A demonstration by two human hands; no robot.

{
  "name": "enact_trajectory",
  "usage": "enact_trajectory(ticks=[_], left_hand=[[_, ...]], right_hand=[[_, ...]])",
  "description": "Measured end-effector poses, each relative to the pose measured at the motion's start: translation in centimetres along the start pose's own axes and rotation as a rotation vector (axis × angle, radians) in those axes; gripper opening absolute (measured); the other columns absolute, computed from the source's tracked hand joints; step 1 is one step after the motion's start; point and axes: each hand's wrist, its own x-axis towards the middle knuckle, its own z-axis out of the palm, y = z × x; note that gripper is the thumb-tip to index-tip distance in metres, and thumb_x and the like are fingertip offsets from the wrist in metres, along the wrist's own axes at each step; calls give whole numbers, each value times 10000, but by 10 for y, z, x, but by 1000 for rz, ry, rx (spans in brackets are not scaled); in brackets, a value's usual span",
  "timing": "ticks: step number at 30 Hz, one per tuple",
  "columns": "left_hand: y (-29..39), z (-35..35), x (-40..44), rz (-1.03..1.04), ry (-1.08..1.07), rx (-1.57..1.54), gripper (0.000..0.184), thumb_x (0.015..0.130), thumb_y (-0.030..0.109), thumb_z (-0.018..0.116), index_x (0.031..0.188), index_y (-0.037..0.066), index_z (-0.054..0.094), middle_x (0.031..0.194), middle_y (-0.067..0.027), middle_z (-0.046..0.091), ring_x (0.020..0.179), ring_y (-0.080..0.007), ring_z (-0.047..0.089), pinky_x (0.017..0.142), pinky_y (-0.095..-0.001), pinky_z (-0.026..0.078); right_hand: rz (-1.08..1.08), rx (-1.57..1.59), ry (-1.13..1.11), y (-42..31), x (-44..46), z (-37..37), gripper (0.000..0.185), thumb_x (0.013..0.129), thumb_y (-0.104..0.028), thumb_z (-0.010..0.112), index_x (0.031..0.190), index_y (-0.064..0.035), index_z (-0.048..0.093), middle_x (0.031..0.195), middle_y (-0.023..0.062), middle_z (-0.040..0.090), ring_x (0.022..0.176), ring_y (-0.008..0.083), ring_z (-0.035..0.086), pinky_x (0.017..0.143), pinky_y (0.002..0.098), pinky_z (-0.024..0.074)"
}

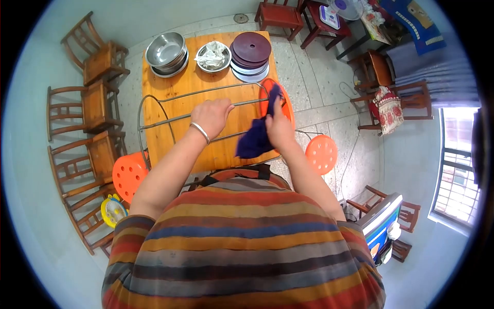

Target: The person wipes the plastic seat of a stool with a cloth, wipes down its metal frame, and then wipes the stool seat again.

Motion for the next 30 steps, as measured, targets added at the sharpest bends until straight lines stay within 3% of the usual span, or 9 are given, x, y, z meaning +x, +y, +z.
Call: enact_trajectory(ticks=[4,8,16,20,21,24,26,28,30], left_hand=[[2,0,-1,1,-12,-16,208,929,292,523,842,110,575,789,-106,648,727,-322,631,631,-451,500],[-1,0,-2,-14,-53,7,212,933,298,516,858,109,577,800,-110,653,741,-326,635,635,-456,499],[3,0,-4,-20,-31,1,228,940,309,507,860,110,584,806,-109,657,737,-322,638,634,-451,503],[-1,3,0,15,24,4,221,939,300,523,841,110,579,786,-94,650,702,-304,628,597,-433,488],[-1,2,0,11,6,16,220,938,301,520,846,111,581,790,-97,653,708,-308,632,607,-432,495],[0,-2,0,3,-37,38,217,936,305,515,856,116,586,797,-102,658,723,-316,642,626,-430,510],[3,-3,-1,-15,-34,33,216,935,307,516,857,118,588,793,-101,658,726,-314,643,628,-430,510],[2,1,-5,-1,4,4,215,935,300,523,847,114,584,786,-99,653,717,-310,636,613,-436,497],[-1,3,0,9,24,3,215,935,298,526,840,112,580,779,-97,650,709,-309,631,604,-437,490]], right_hand=[[62,57,-166,-27,-3,-3,708,881,-194,511,1493,-105,168,816,282,639,737,432,636,674,496,496],[-231,19,-133,-51,-18,35,663,870,-190,508,1479,-148,250,851,272,636,792,426,633,733,506,494],[29,56,-55,-15,-6,0,682,876,-186,515,1493,-156,227,865,262,651,768,413,640,700,482,498],[-183,-11,-138,-36,-10,36,686,876,-198,513,1495,-162,219,860,277,644,759,425,638,707,507,495],[-181,-11,-172,-43,-13,25,694,872,-189,536,1484,-80,227,856,297,634,771,446,630,691,513,491],[-62,-35,-92,-13,-3,3,683,877,-183,525,1481,-65,227,871,292,640,776,442,630,689,507,493],[-8,-53,-36,7,3,-15,690,873,-181,507,1493,-118,210,873,257,657,785,424,639,706,488,498],[-53,54,-26,0,-1,-7,705,866,-186,530,1484,-69,212,866,299,639,771,450,631,692,496,500],[-38,5,-214,-24,-4,12,716,864,-196,541,1487,-74,211,847,301,635,764,453,628,700,498,498]])
